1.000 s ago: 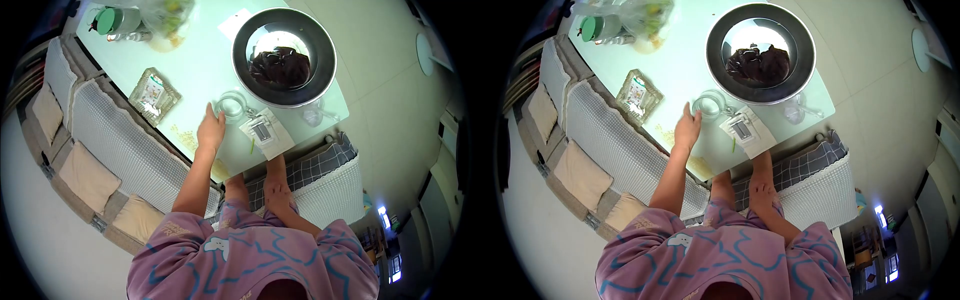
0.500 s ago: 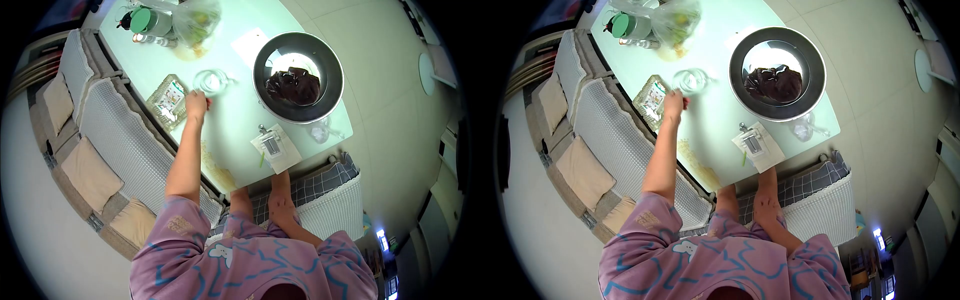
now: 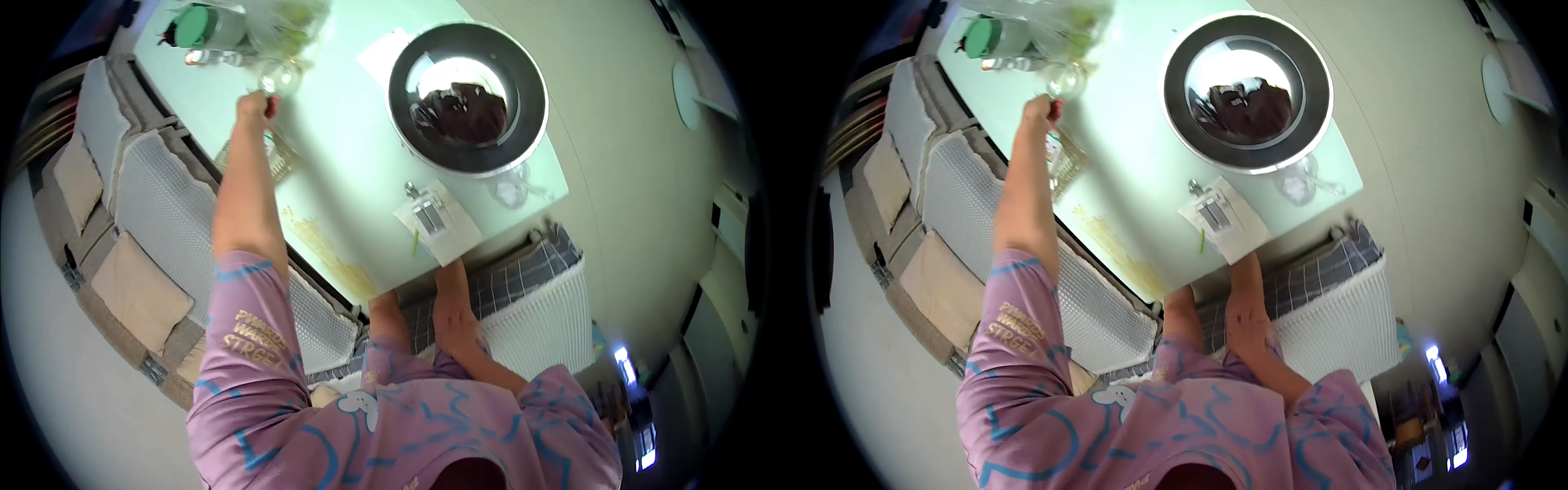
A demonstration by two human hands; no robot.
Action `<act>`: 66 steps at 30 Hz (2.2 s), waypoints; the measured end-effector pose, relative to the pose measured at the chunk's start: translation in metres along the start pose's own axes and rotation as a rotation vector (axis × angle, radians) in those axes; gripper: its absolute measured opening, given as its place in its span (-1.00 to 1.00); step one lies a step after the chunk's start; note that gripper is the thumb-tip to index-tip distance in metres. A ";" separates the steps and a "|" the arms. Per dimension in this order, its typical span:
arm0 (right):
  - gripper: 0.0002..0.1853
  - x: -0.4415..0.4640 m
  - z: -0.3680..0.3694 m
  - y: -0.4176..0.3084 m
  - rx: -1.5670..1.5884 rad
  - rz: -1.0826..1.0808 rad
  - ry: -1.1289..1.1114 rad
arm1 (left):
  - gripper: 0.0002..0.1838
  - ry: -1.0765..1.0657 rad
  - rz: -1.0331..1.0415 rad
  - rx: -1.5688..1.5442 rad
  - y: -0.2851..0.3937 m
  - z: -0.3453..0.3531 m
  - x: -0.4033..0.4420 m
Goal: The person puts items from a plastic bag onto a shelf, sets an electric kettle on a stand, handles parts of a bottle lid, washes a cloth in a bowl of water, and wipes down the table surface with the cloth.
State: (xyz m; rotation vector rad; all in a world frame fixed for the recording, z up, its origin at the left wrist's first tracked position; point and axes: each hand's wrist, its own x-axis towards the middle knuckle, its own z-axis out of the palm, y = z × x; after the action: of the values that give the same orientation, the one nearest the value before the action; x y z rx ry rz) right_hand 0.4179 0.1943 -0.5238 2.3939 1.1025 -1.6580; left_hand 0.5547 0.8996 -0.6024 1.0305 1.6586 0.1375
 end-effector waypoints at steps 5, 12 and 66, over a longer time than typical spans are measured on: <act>-0.53 0.000 -0.016 0.001 0.057 -0.015 0.073 | -0.65 0.008 0.154 -0.009 0.004 0.005 -0.037; -0.86 0.063 -0.096 0.029 0.324 0.120 0.573 | -0.62 -0.114 0.367 0.343 -0.174 0.015 -0.180; -0.63 0.156 -0.181 -0.038 0.549 0.101 0.806 | -0.70 0.260 0.125 0.311 -0.408 -0.034 -0.303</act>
State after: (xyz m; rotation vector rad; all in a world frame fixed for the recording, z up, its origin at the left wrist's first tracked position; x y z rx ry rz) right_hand 0.5719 0.3776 -0.5612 3.5644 0.5522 -1.0429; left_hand 0.3006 0.4582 -0.6000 1.4002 1.8892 0.0997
